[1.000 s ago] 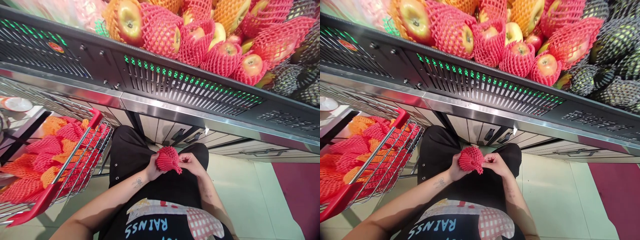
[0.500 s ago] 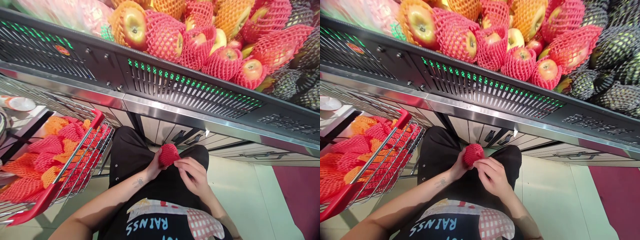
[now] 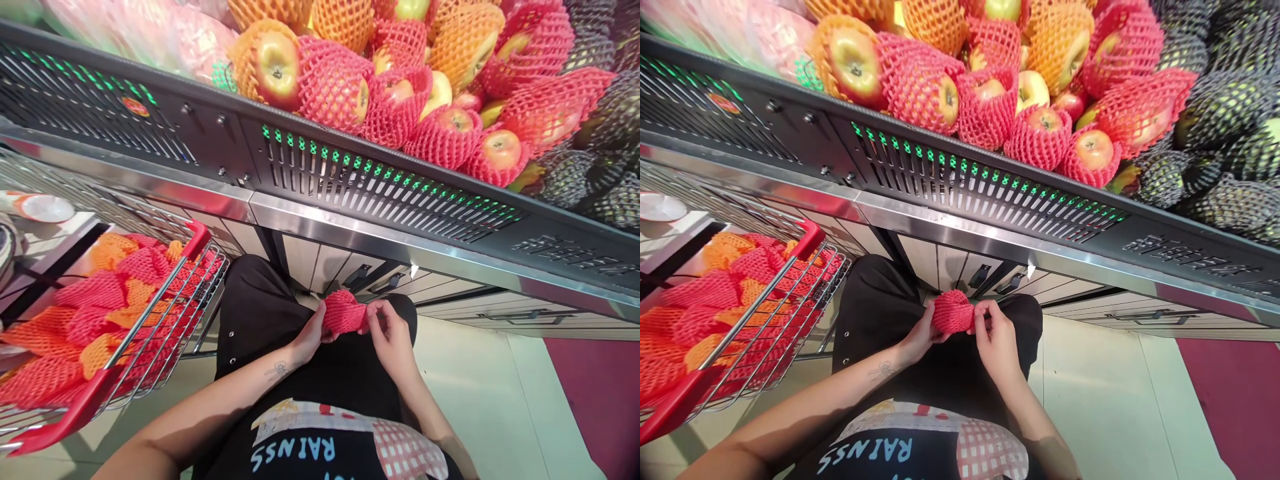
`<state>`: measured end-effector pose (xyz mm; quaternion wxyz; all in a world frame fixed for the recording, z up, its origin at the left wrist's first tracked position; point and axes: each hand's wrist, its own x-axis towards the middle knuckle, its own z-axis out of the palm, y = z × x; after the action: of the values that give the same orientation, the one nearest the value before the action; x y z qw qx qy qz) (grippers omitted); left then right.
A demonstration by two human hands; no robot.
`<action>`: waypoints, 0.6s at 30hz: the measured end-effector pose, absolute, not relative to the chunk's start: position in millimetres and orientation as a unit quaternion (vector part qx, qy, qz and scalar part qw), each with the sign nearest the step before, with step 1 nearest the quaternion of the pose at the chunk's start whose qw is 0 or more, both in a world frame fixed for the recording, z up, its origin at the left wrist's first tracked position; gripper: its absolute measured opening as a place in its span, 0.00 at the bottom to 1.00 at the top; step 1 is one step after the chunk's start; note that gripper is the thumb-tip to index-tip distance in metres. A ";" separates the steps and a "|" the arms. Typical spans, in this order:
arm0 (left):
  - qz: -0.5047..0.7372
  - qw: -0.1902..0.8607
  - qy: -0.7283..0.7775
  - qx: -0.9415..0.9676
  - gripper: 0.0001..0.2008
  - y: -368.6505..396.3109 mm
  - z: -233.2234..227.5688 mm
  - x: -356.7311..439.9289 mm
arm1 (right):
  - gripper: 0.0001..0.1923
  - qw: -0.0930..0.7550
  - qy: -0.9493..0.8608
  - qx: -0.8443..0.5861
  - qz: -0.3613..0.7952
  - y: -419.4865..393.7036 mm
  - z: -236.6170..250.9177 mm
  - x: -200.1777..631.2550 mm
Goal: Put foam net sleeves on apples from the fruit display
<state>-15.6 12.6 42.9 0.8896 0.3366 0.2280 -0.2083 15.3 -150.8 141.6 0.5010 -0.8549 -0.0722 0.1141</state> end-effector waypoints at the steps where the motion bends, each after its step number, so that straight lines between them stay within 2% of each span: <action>1: -0.207 0.884 0.232 0.349 0.33 12.2 45.5 -15.4 | 0.10 0.515 -0.063 -0.845 0.125 -151.1 139.2 15.2; 6: -0.208 0.858 0.252 0.396 0.39 9.9 53.2 -14.3 | 0.07 0.477 -0.061 -0.872 0.093 -153.5 133.7 13.8; 11: -0.199 0.845 0.266 0.420 0.39 8.1 53.9 -13.3 | 0.04 0.434 -0.194 -0.879 0.026 -155.2 138.0 11.1; 15: -0.190 0.839 0.265 0.436 0.40 7.3 55.2 -13.0 | 0.05 0.421 -0.301 -0.855 -0.031 -153.1 136.4 9.5; 18: -0.181 0.838 0.258 0.445 0.41 6.8 53.2 -14.4 | 0.08 0.421 -0.292 -0.858 -0.029 -152.9 131.6 10.6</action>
<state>-14.4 6.8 53.2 0.8381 0.4451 0.2585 -0.1807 10.6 -152.9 131.6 0.4210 -0.8581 -0.2924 -0.0293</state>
